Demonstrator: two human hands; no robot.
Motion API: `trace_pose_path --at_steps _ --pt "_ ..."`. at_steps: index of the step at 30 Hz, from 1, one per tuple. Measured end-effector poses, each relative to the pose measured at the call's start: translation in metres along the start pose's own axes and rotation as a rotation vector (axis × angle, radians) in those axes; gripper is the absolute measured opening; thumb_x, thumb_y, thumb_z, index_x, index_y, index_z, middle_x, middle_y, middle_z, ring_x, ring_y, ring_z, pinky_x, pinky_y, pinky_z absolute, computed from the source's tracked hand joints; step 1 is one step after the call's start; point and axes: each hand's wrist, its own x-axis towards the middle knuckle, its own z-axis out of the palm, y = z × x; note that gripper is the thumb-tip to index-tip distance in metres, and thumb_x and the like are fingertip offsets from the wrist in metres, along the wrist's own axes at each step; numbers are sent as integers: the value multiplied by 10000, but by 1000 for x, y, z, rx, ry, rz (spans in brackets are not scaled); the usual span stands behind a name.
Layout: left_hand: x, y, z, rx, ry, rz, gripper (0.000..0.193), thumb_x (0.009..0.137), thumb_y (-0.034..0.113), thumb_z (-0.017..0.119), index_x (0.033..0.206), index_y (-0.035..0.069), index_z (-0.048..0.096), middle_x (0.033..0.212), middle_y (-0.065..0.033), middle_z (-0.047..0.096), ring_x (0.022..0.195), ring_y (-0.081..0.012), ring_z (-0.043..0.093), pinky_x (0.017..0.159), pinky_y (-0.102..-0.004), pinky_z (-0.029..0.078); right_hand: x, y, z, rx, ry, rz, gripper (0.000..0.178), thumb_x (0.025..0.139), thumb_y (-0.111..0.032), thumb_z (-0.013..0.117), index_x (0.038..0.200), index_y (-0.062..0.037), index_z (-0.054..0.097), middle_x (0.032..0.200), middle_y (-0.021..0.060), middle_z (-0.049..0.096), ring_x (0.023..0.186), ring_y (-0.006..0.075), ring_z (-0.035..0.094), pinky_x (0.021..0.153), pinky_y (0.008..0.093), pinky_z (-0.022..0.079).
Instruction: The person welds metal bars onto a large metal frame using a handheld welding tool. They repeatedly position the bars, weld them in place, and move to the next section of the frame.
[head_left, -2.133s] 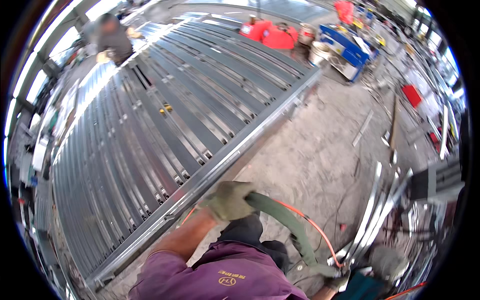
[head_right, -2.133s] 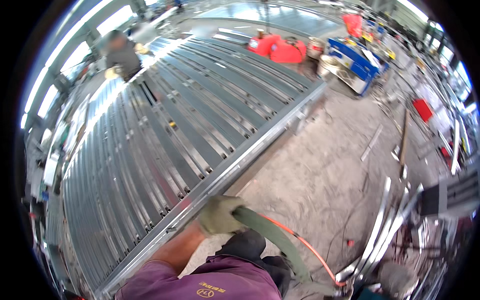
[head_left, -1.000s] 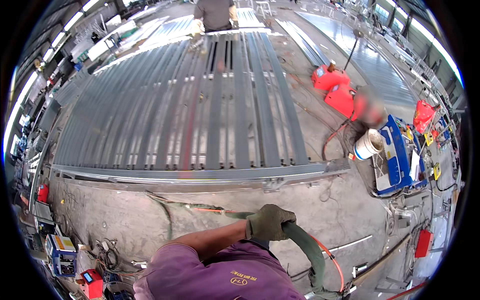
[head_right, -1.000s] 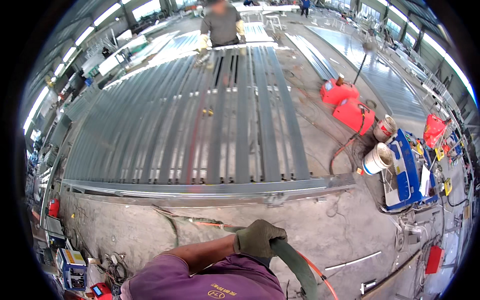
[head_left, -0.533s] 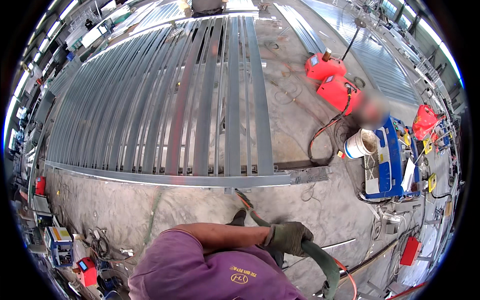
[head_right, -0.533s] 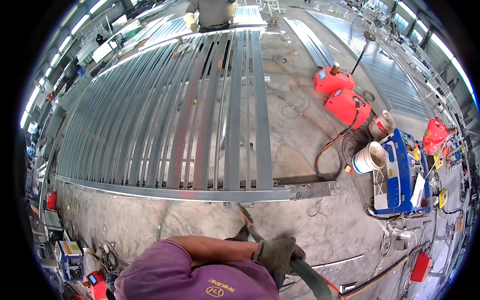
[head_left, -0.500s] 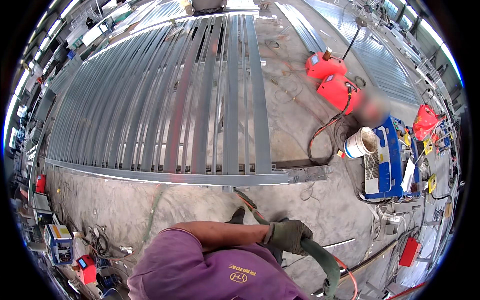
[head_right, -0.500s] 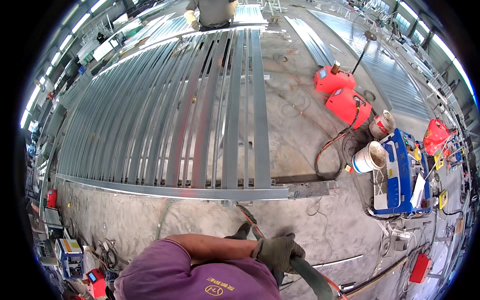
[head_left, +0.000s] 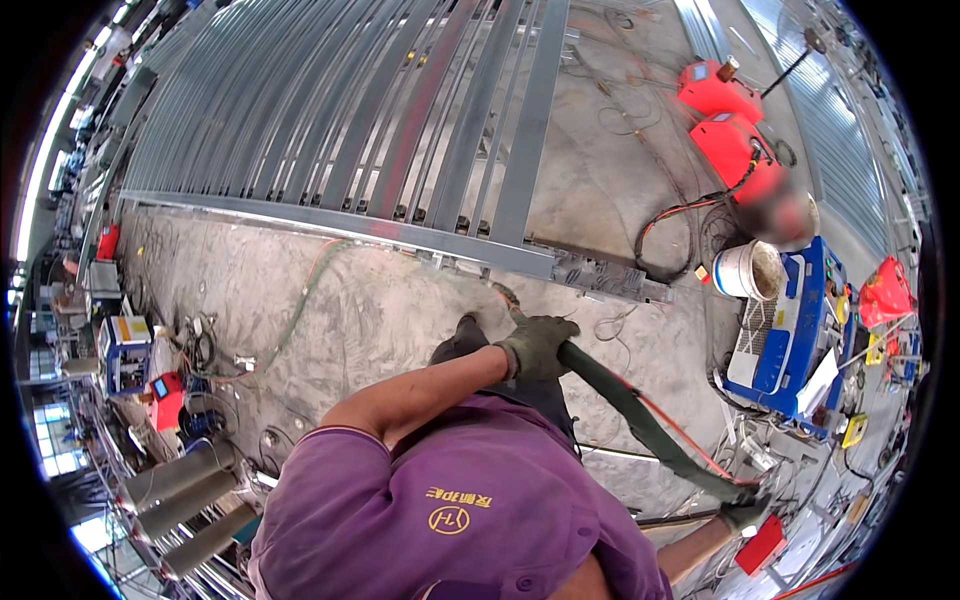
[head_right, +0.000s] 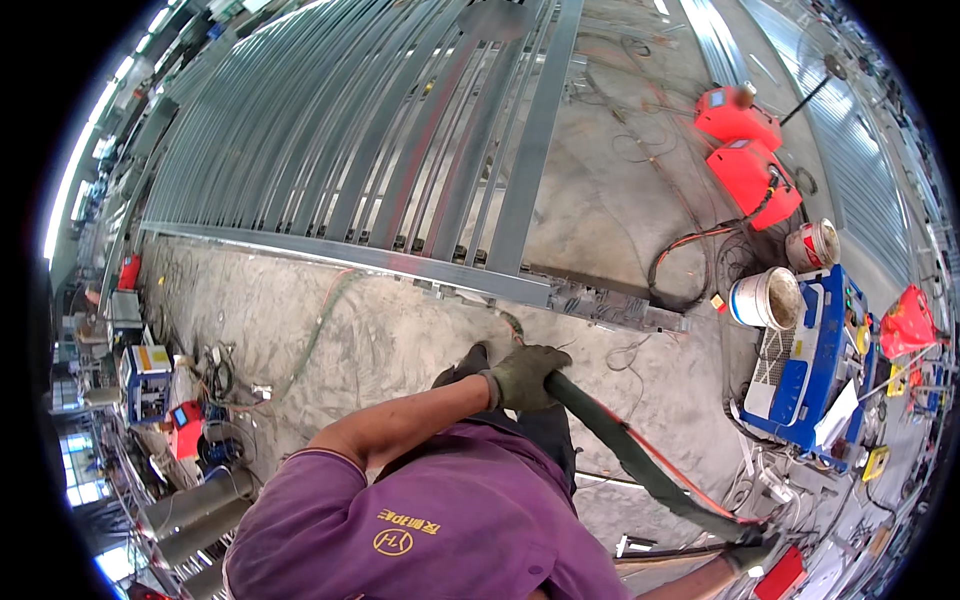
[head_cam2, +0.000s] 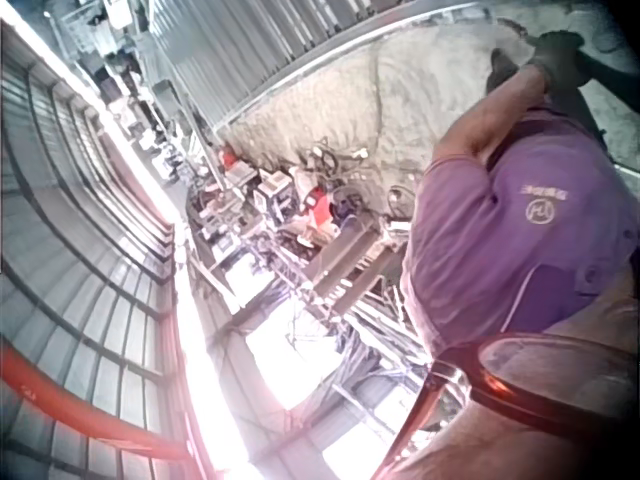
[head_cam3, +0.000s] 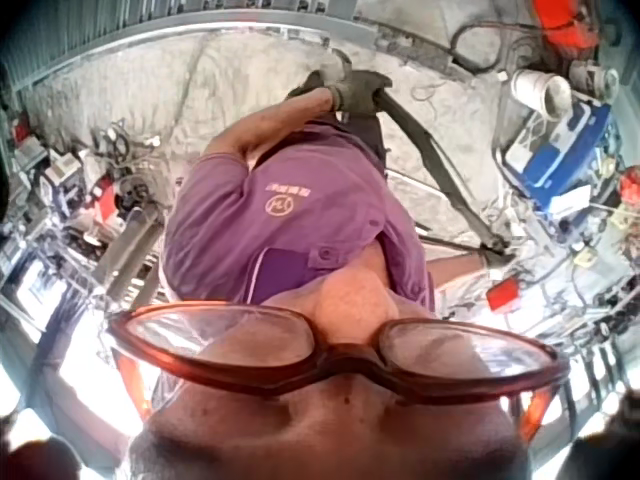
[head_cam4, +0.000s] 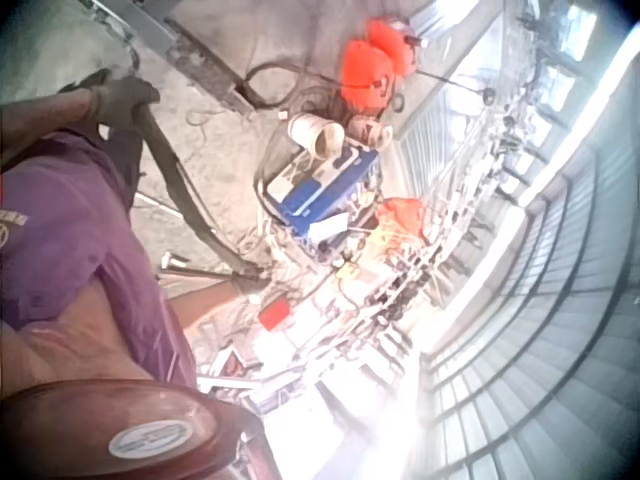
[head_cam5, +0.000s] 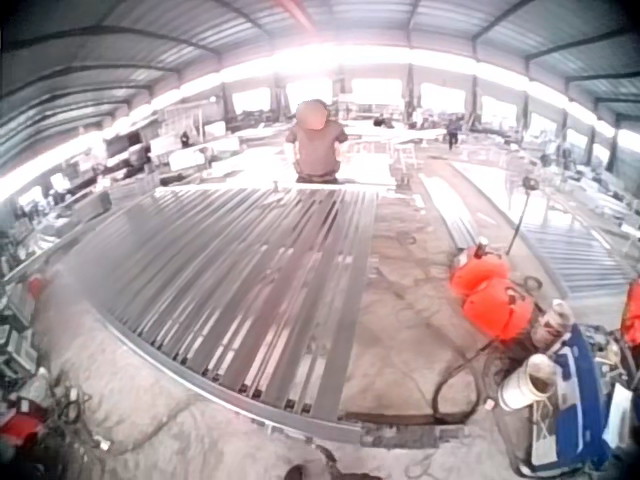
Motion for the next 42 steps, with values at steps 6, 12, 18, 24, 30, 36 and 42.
trace_pose_path --at_steps 6,12,18,24,30,36,42 --pt "-28 -55 31 -336 49 -358 435 1012 320 742 1239 -49 700 1224 -217 711 1191 -393 690 1049 -446 546 -23 -95 238 -125 -136 -127 473 1056 -526 672 1271 -111 748 944 1 727 696 128 654 604 275 531" --pt "4 -113 -5 -1072 349 -1018 318 1036 437 736 1184 156 761 928 -32 716 773 -208 720 646 -400 573 -70 -44 386 -552 -736 -640 312 1069 -353 747 1211 -75 758 831 -33 675 702 87 602 635 280 506" --pt "47 -170 -17 -1450 556 -985 471 950 621 769 1094 177 709 857 -22 661 667 -185 616 590 -410 521 -95 23 436 -908 -1202 -523 311 1045 -162 712 1341 -69 731 1138 65 785 1035 214 736 871 410 590" --pt "69 -253 43 -1568 580 -980 554 981 642 732 1152 118 675 727 -69 575 576 -236 580 469 -417 494 -190 109 498 -828 -1455 -802 232 988 -245 787 1162 -95 756 864 -2 700 725 174 648 648 368 543" --pt "80 -209 16 -1601 587 -1058 855 882 899 626 1333 174 669 1064 -149 762 769 -367 747 624 -526 609 -222 154 501 -960 -1457 -265 369 969 -187 841 1303 -56 758 1159 69 816 1061 189 777 923 356 620" --pt "91 -192 5 -1955 799 -907 772 978 759 639 1414 123 657 1263 -123 755 1070 -356 740 942 -538 616 -236 175 535 -850 -1592 -127 381 986 -245 826 1295 -36 747 1090 49 797 967 156 756 857 347 622" --pt "97 -173 -7 -1851 1018 -978 729 987 688 699 1396 86 650 1303 -133 734 1081 -342 740 922 -513 637 -195 237 546 -877 -1681 -319 444 978 -325 824 1331 -68 742 1196 78 805 1076 191 777 961 346 608"
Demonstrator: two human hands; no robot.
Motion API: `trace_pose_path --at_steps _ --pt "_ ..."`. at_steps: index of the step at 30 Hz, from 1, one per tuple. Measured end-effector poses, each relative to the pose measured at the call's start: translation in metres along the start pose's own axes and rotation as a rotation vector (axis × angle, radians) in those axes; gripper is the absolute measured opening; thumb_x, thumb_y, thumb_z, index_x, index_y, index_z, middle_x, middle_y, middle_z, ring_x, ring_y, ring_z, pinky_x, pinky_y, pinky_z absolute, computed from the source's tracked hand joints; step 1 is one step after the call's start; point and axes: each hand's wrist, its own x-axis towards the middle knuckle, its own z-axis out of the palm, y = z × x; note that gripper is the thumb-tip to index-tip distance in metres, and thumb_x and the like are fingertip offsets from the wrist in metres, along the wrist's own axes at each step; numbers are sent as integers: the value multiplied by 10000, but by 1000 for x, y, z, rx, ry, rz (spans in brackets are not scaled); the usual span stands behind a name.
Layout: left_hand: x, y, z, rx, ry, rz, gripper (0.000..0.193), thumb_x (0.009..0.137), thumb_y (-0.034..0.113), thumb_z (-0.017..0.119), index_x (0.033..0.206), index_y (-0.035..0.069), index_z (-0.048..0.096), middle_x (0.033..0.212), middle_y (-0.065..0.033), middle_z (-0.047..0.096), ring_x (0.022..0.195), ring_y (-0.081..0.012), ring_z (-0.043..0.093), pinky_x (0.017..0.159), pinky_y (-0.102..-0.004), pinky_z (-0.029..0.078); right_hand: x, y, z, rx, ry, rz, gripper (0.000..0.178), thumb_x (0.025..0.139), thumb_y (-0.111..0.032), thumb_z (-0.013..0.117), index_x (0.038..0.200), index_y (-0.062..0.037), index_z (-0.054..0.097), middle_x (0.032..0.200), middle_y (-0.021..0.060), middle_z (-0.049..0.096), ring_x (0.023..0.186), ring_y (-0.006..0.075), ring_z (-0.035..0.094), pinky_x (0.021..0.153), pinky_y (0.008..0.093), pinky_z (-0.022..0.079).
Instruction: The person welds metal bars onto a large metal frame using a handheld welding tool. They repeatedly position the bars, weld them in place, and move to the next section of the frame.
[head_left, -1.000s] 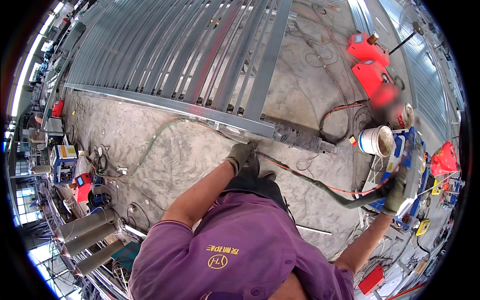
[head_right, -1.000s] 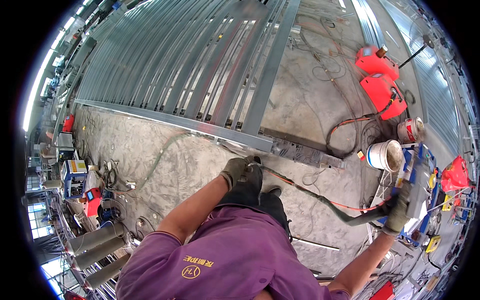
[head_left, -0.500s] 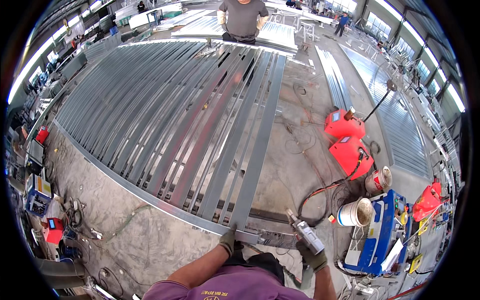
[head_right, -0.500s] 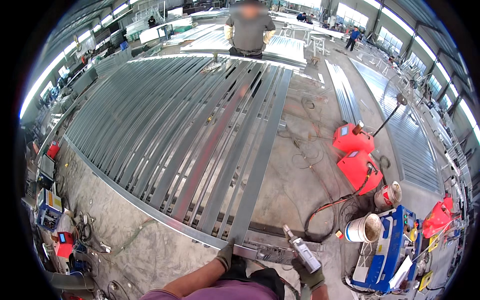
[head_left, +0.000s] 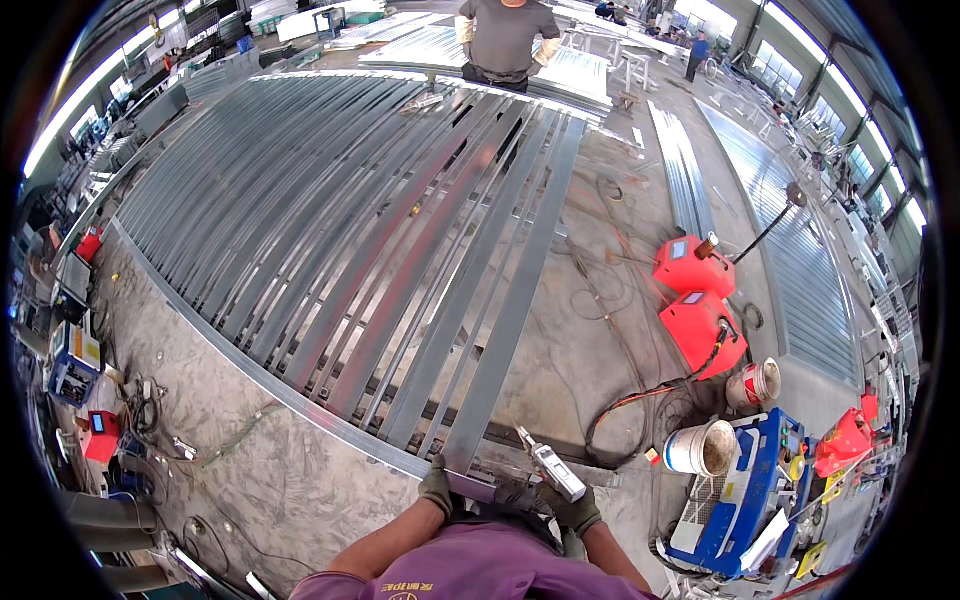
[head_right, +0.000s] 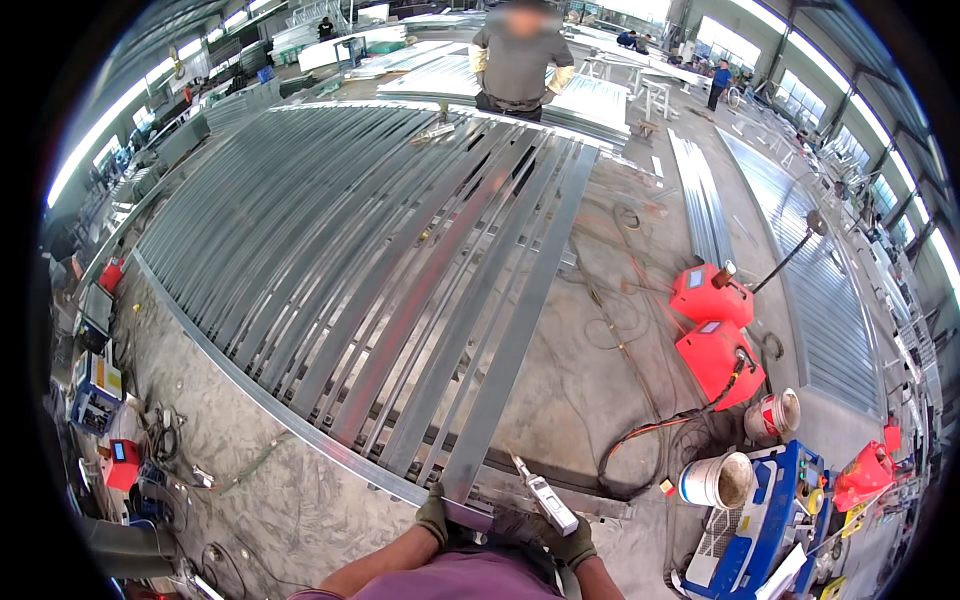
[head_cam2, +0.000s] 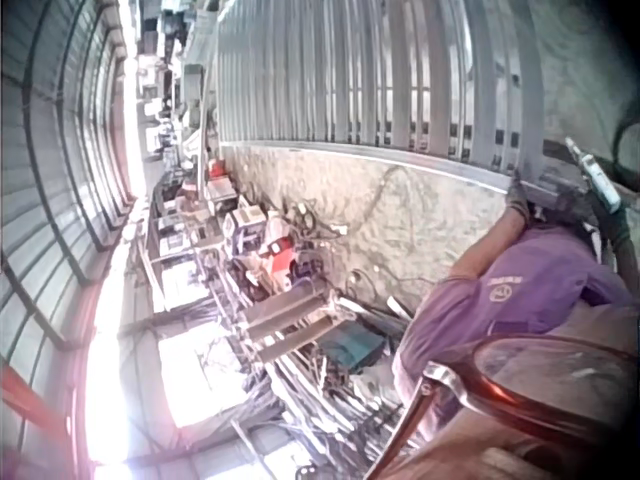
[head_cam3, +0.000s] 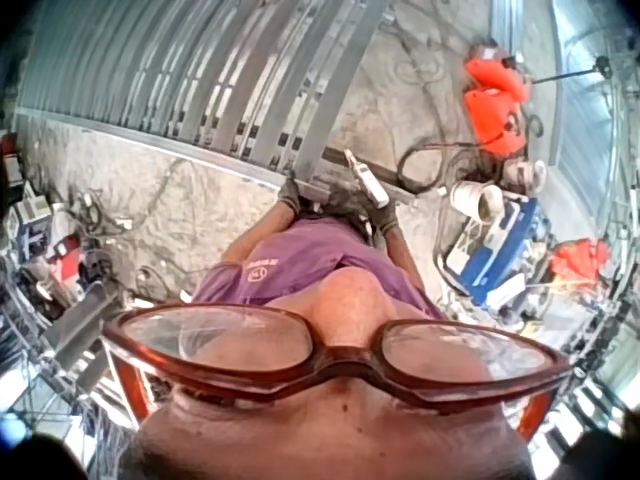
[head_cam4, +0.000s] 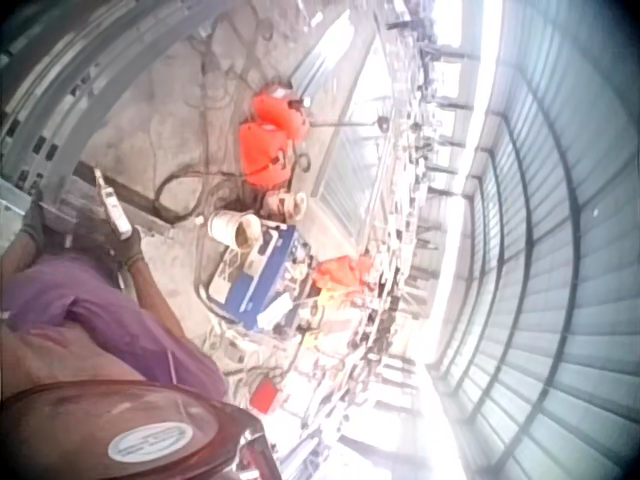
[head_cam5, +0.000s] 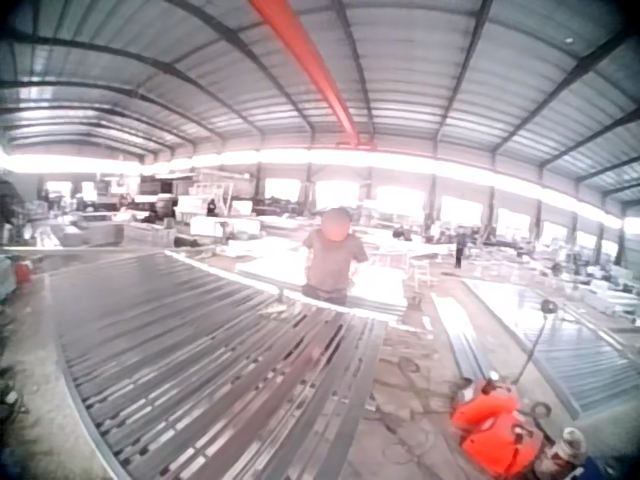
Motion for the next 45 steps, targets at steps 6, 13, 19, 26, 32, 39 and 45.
trace_pose_path --at_steps 6,13,19,26,32,39,45 --pt "11 -7 -6 -106 97 74 806 920 699 775 1394 60 645 1266 -158 716 1042 -374 725 885 -545 632 1 27 -8 -108 -59 150 428 961 -345 835 1294 -91 745 1225 77 806 1116 204 778 982 342 602" --pt "29 -22 3 -223 248 97 757 879 609 871 1301 5 696 1231 -142 725 994 -345 720 885 -528 626 -7 84 -3 19 89 226 438 920 -320 891 1249 -71 744 1135 78 820 1030 204 791 945 347 614" --pt "86 -32 -27 -359 97 150 550 934 441 859 1257 16 730 1216 -125 738 1004 -319 715 930 -470 601 1 72 8 326 122 332 434 938 -309 874 1261 -63 722 1132 79 814 1032 221 781 942 354 609" --pt "88 -25 -34 -300 72 112 610 931 504 844 1284 20 724 1282 -147 716 1046 -318 703 925 -499 601 11 94 13 16 80 310 415 945 -322 872 1247 -83 717 1108 61 806 1017 209 770 930 355 603" --pt "-2 -2 -8 162 193 15 722 911 631 821 1267 12 715 1165 -158 749 942 -317 738 706 -462 612 9 43 4 54 82 388 381 955 -344 868 1207 -100 718 1099 51 805 995 207 765 919 348 599" --pt "-84 28 0 1395 103 529 574 941 670 734 992 99 754 887 -183 776 850 -414 769 747 -531 616 10 92 20 -64 118 385 427 928 -400 876 1204 -110 729 1111 65 812 1021 235 774 922 367 598" --pt "-68 69 83 1827 176 923 599 958 516 696 1331 58 594 1154 -247 745 1040 -433 760 881 -540 602 9 64 16 -281 132 386 494 904 -530 838 1202 -145 751 1131 126 811 1065 323 779 922 433 601"
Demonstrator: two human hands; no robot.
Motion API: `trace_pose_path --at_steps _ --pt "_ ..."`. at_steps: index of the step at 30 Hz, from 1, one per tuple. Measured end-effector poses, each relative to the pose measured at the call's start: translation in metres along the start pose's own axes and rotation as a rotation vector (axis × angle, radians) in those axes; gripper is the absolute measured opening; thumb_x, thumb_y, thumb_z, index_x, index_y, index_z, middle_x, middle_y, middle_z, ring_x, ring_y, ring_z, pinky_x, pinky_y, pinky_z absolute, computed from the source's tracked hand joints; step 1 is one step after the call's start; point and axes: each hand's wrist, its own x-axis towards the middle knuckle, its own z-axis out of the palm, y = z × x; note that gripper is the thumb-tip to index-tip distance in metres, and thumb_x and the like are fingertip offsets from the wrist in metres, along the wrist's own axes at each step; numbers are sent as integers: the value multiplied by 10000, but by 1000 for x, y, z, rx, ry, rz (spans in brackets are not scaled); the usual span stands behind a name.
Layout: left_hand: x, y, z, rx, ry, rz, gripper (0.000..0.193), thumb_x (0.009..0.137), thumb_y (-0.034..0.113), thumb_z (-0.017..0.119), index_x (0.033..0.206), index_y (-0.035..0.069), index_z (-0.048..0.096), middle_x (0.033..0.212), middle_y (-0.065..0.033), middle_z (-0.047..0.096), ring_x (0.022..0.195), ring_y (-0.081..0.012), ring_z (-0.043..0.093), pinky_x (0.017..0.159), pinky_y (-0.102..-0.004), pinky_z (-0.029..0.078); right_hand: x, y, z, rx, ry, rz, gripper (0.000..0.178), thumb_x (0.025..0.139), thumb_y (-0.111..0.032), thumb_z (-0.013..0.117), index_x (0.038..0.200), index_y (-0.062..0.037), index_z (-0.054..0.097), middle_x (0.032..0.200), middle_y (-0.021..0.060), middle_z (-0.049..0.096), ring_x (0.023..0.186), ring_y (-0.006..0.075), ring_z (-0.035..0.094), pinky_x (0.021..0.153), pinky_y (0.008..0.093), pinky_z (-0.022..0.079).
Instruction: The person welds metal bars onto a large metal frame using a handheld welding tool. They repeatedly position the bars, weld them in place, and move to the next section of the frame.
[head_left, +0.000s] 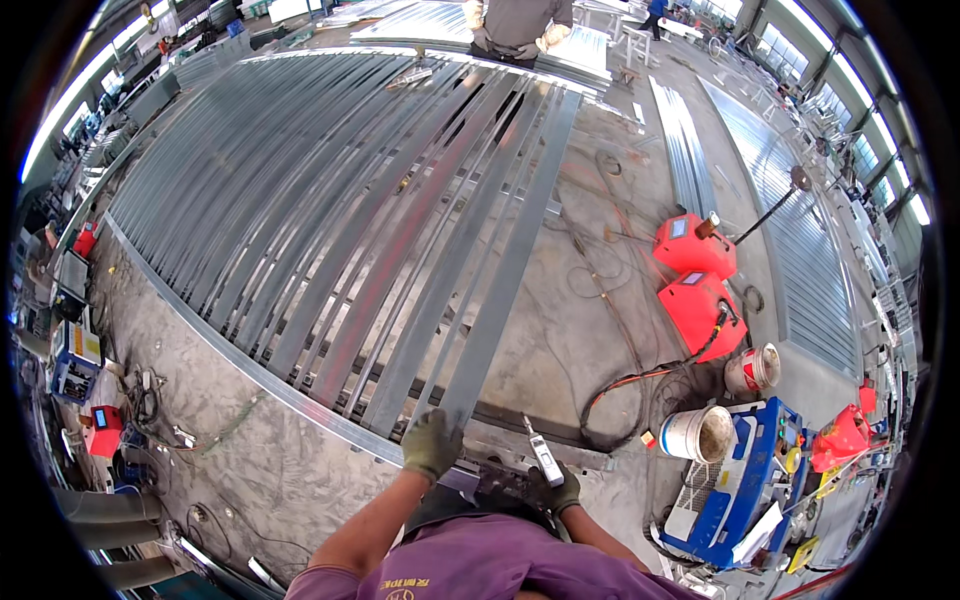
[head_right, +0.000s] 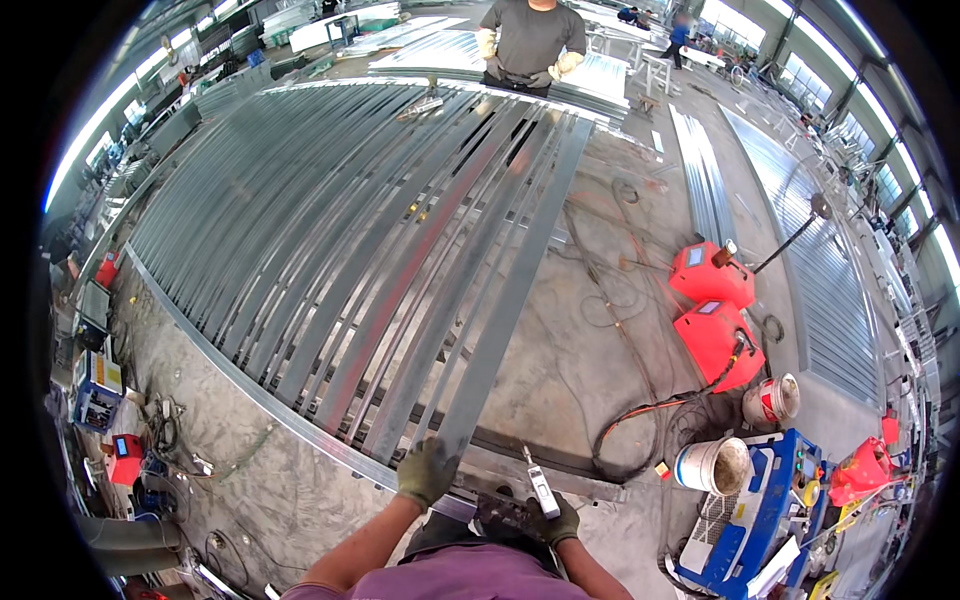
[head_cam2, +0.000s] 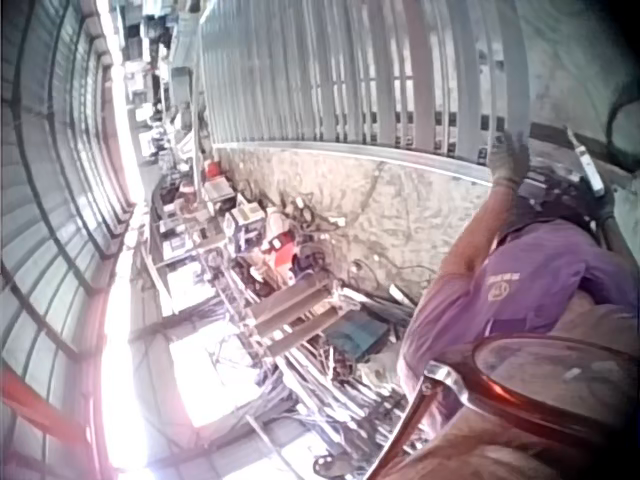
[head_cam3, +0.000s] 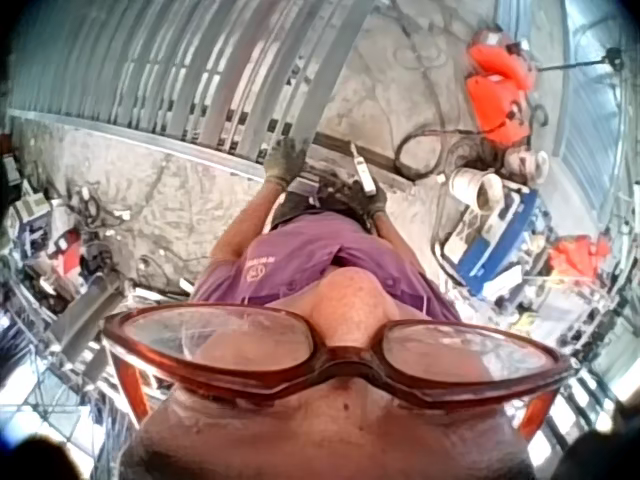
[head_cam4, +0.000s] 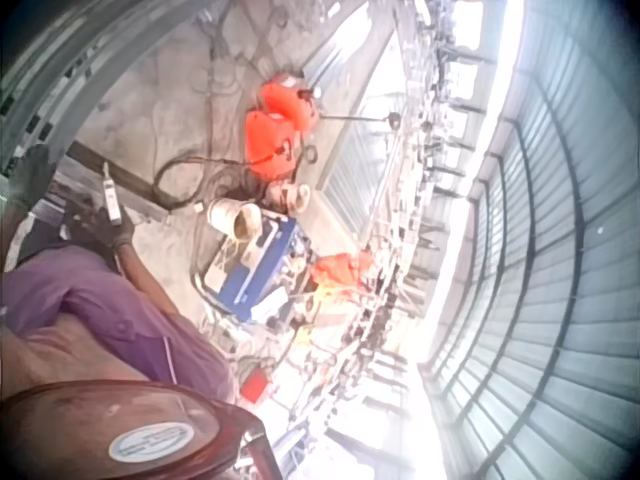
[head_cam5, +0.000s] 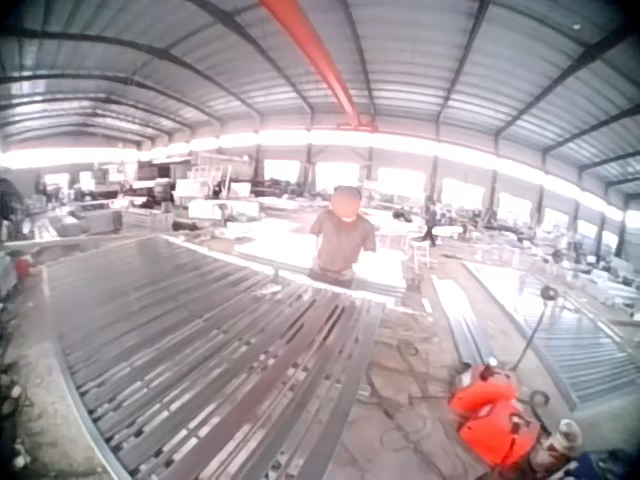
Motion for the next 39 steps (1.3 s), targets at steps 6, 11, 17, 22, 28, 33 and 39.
trace_pose_path --at_steps 6,11,17,22,28,33,39 --pt "79 8 33 133 -126 60 943 954 526 703 1616 -36 335 1571 -314 517 1315 -433 660 1084 -508 549 2 -7 -1 -155 37 -43 500 914 -575 785 1199 -165 750 1130 147 806 1060 384 764 910 465 604" --pt "99 27 28 96 -203 -58 1058 932 524 731 1677 -46 241 1597 -314 498 1380 -425 617 1112 -482 540 -6 -16 -6 -120 36 -23 514 919 -604 757 1171 -156 740 1102 146 809 1037 391 767 891 479 606" --pt "100 33 51 134 -91 -56 1179 909 585 760 1667 -111 184 1556 -287 506 1404 -407 564 1148 -495 491 -7 -11 -1 -85 69 -47 477 919 -592 764 1127 -164 736 1056 134 812 995 379 775 865 477 609" --pt "100 17 76 58 37 38 1181 881 520 805 1650 -127 185 1597 -316 435 1494 -449 439 1239 -549 387 -5 -10 1 -127 50 -36 468 909 -592 771 1120 -176 738 1029 134 812 970 370 781 843 483 611" --pt "104 3 100 37 149 100 1176 867 482 816 1647 -124 176 1598 -325 426 1476 -494 445 1234 -554 394 -2 -8 1 -135 52 -60 457 900 -579 785 1115 -179 749 1017 123 813 958 365 781 840 479 611" --pt "106 15 77 -27 -23 21 1172 866 484 815 1661 -103 183 1605 -326 431 1487 -486 458 1220 -535 428 -1 6 9 -170 9 -21 466 911 -549 792 1181 -171 755 1078 110 816 1008 342 782 872 443 607" --pt "149 37 52 -52 -24 -25 1305 827 606 849 1685 -85 149 1609 -291 463 1480 -412 512 1191 -471 479 1 -6 9 -141 49 -58 466 888 -553 816 1141 -166 751 1027 112 815 963 338 786 851 441 613"
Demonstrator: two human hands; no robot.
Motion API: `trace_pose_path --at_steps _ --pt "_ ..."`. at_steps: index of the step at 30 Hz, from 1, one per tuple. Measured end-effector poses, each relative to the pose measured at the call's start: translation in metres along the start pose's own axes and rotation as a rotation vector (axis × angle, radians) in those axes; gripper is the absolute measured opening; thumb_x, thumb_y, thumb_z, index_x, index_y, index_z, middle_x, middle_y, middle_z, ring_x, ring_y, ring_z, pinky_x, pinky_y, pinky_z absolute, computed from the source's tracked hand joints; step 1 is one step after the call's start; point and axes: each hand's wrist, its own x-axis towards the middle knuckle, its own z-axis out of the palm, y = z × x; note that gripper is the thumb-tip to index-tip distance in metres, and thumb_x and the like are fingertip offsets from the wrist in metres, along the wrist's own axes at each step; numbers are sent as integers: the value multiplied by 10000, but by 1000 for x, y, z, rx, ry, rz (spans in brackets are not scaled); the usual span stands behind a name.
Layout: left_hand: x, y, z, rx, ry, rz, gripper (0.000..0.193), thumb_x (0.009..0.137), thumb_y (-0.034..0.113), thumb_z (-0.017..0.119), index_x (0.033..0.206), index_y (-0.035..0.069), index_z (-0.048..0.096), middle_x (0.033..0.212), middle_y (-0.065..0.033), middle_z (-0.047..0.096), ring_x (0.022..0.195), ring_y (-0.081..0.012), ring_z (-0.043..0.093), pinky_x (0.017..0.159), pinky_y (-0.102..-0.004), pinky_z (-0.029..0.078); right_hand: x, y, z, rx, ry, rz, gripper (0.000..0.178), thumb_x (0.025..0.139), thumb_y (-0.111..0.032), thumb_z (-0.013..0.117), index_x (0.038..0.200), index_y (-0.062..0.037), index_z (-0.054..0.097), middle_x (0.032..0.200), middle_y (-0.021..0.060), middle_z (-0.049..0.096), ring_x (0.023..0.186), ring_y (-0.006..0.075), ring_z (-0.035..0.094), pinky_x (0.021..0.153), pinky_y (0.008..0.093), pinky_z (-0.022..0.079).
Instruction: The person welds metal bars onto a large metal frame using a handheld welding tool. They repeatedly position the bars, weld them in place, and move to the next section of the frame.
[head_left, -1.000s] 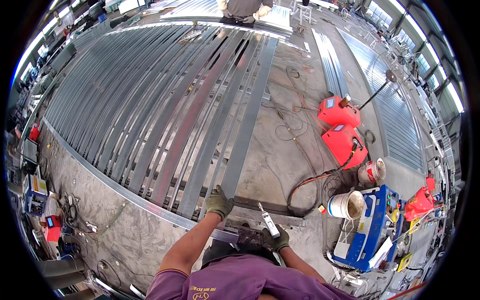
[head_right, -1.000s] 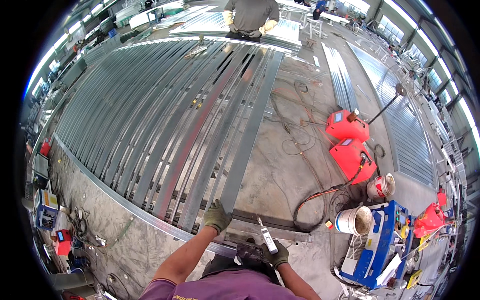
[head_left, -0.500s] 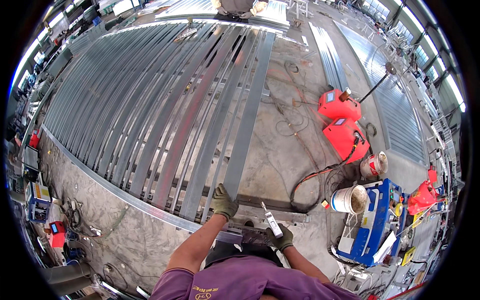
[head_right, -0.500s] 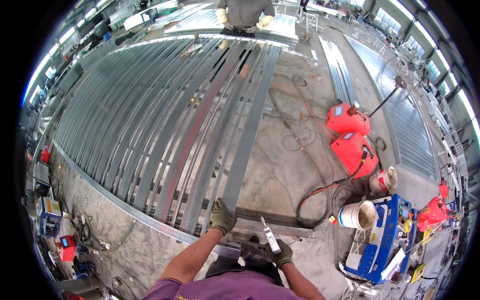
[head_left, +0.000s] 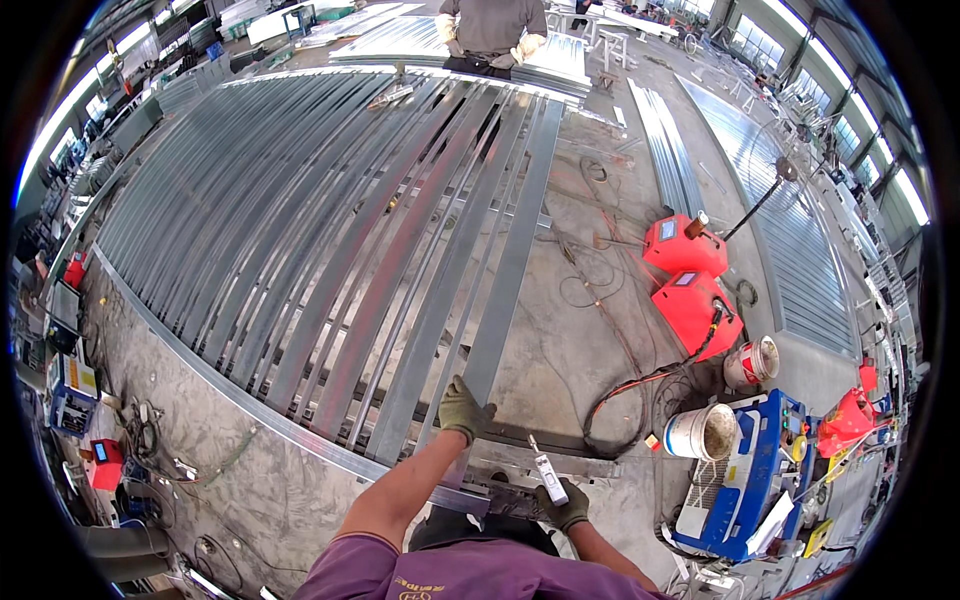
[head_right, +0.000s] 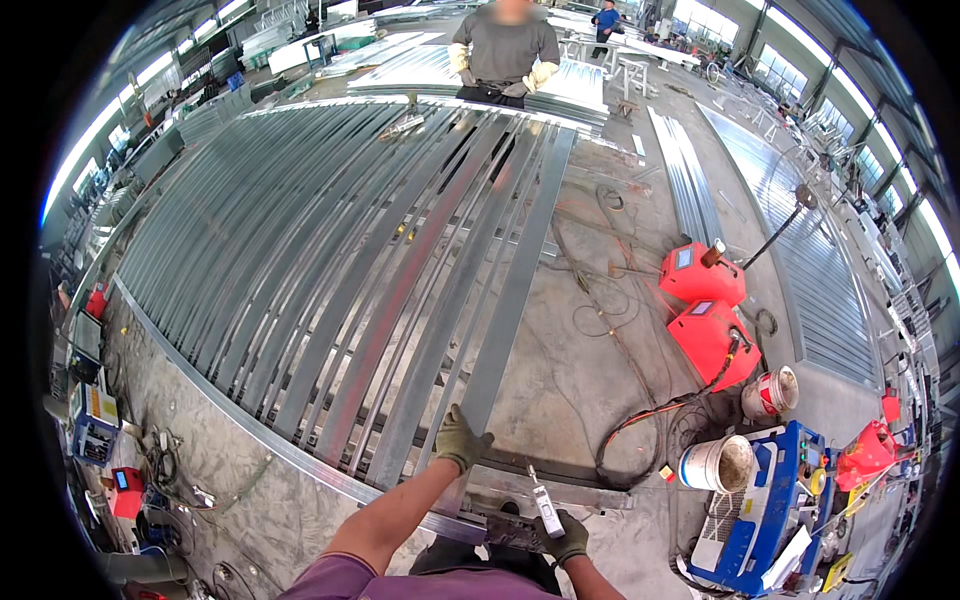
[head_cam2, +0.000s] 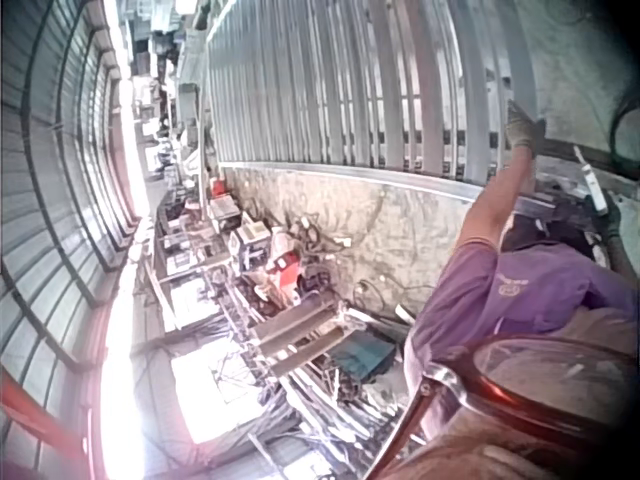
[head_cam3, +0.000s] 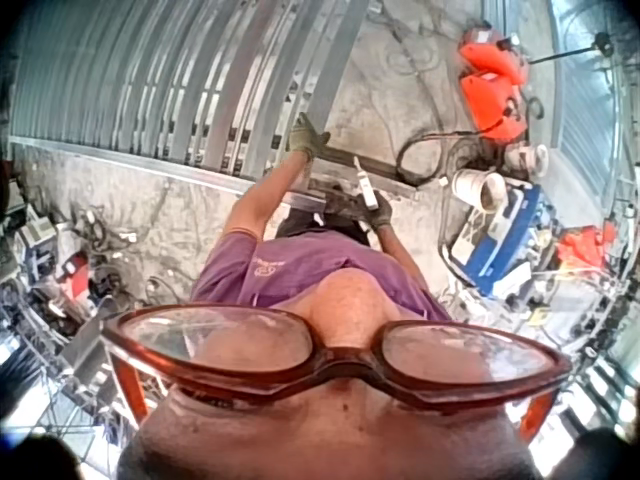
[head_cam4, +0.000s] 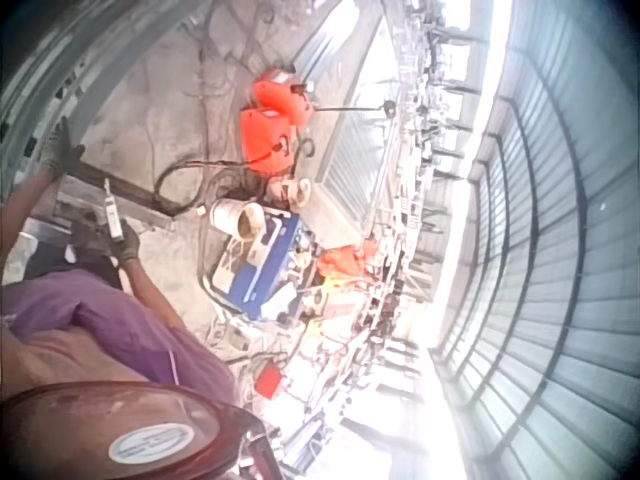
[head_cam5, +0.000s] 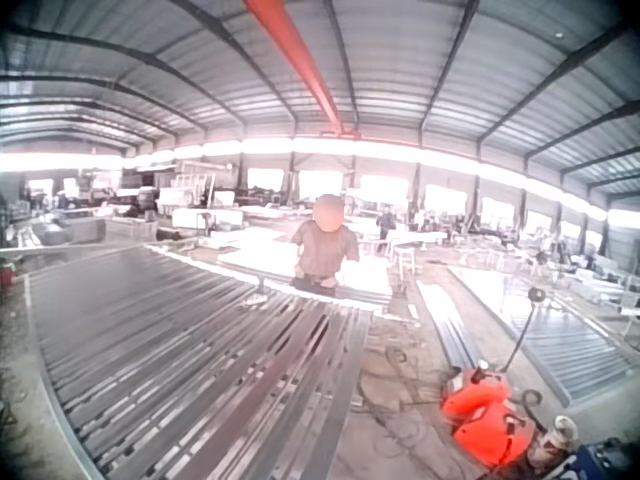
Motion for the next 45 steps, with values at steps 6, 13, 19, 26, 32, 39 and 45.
trace_pose_path --at_steps 6,13,19,26,32,39,45 --pt "39 55 -34 -41 -104 -70 1333 833 618 842 1709 -63 104 1657 -277 431 1502 -390 507 1189 -448 489 -7 8 1 2 40 -1 441 889 -542 825 1110 -166 761 993 101 817 923 315 793 830 433 621" --pt "85 80 -25 1 6 -100 1258 846 600 826 1698 -47 163 1614 -282 472 1411 -401 597 1090 -479 563 -7 -1 -2 64 30 -6 422 879 -531 834 1082 -169 763 968 96 814 900 320 790 822 432 626" --pt "89 66 -11 -71 124 -2 1167 846 531 847 1638 -62 229 1626 -309 464 1368 -428 619 1033 -477 597 -6 3 8 -23 110 -58 417 876 -527 841 1055 -159 761 890 111 799 836 357 786 755 472 629" --pt "85 73 -16 -62 44 -16 1180 849 564 834 1647 -56 224 1652 -302 444 1369 -404 624 1019 -475 604 -10 8 4 51 75 -50 405 874 -497 860 1068 -159 753 957 87 815 887 323 794 794 432 634" --pt "88 72 -20 -46 9 -35 1213 871 620 790 1680 -52 185 1668 -289 426 1417 -393 595 1056 -471 587 -9 -2 -4 -47 28 -48 428 866 -489 871 1110 -162 743 963 78 815 886 316 791 802 420 632" --pt "121 99 -44 -143 -11 -36 1191 873 610 794 1683 -32 201 1604 -272 485 1421 -413 582 1081 -499 572 -12 -15 -12 -4 33 -25 445 865 -502 862 1118 -157 742 957 99 810 884 337 784 802 439 629" --pt "132 97 -31 -91 67 9 1138 880 619 790 1643 -38 262 1533 -261 543 1333 -409 629 1029 -503 594 -11 -12 -9 -54 48 -36 430 866 -494 862 1105 -155 752 948 104 808 875 355 782 787 449 630"
